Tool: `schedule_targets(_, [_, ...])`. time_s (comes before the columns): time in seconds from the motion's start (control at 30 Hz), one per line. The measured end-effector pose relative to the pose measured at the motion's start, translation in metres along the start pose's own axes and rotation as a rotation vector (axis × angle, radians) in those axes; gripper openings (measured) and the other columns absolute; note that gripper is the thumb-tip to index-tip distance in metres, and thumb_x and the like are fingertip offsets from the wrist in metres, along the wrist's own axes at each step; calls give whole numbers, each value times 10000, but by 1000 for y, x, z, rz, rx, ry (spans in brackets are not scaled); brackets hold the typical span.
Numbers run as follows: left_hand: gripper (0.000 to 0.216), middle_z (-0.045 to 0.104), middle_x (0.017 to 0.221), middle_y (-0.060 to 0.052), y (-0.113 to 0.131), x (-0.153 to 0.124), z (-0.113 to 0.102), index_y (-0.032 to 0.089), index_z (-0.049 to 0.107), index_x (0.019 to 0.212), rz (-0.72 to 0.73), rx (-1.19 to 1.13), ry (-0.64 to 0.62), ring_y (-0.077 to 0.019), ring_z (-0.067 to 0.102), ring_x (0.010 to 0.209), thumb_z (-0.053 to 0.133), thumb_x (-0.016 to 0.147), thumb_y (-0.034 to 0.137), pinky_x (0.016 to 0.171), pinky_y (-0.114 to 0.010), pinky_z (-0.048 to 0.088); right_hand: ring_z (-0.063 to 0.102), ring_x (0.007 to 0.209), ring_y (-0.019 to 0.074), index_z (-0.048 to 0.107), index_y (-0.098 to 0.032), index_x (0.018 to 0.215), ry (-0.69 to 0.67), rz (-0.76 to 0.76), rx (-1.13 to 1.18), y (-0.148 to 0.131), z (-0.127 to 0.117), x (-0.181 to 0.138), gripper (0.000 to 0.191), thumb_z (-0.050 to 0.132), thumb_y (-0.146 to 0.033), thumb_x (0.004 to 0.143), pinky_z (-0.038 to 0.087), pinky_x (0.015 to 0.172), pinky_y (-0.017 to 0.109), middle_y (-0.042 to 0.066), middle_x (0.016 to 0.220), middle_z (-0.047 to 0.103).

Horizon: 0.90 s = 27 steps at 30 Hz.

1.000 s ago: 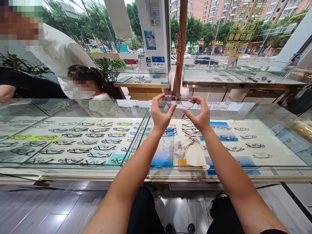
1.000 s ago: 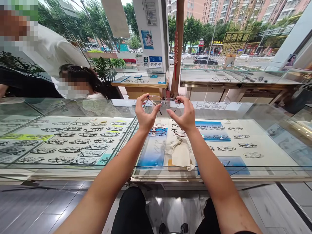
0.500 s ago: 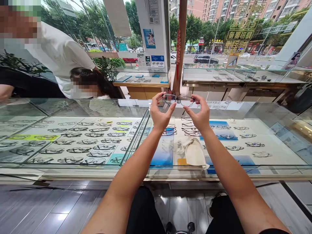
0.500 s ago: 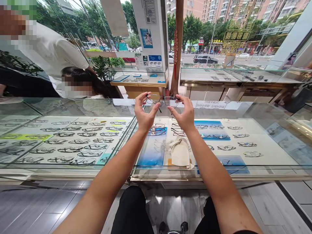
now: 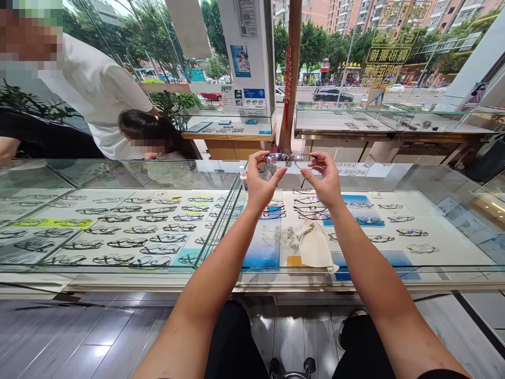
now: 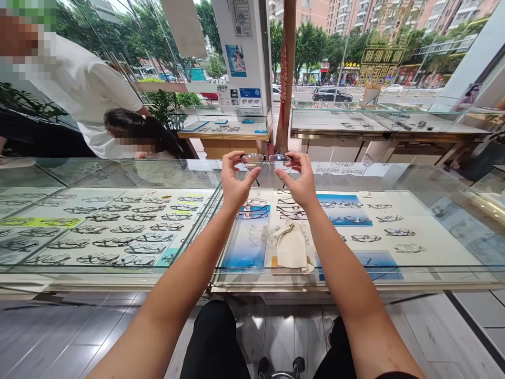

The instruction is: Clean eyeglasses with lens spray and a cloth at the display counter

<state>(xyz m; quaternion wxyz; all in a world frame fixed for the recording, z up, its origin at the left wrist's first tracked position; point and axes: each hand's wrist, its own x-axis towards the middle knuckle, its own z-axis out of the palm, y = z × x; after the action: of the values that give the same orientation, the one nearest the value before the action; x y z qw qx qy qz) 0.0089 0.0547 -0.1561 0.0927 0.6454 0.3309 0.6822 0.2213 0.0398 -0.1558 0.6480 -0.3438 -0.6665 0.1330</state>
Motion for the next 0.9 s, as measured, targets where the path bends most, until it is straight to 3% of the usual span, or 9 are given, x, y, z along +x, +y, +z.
schedule_targets(0.27, [762,724,1408,-127,-6,1,1,315,603,1414,-54,-13,-13,-308,705,1319,894,842,726,1036,-469,542,709,1170,259,611,-363,1355,-3,-8,-64,0,-4,1,480,805,-550,958,608,1145,523,71,1304,663])
schedule_targets(0.47, [706,733,1423,-130,-3,2,1,313,627,1381,-80,-7,-15,-324,695,1351,896,856,700,1046,-480,540,692,1222,272,633,-356,1361,16,-47,-85,-3,-4,1,474,813,-538,962,577,1192,546,75,1339,644])
schedule_targets(0.77, [661,682,1315,-100,15,-3,0,311,661,1354,118,147,160,-303,671,1214,922,851,650,1084,-498,544,668,1356,314,630,-387,1439,23,2,-84,6,2,0,519,780,-596,988,580,1169,579,91,1475,665])
schedule_targets(0.9, [638,688,1312,-105,17,-5,2,306,668,1356,161,172,187,-318,673,1240,906,871,644,1118,-533,541,658,1397,310,609,-393,1471,5,4,-62,8,2,-1,540,771,-594,997,580,1174,574,91,1541,656])
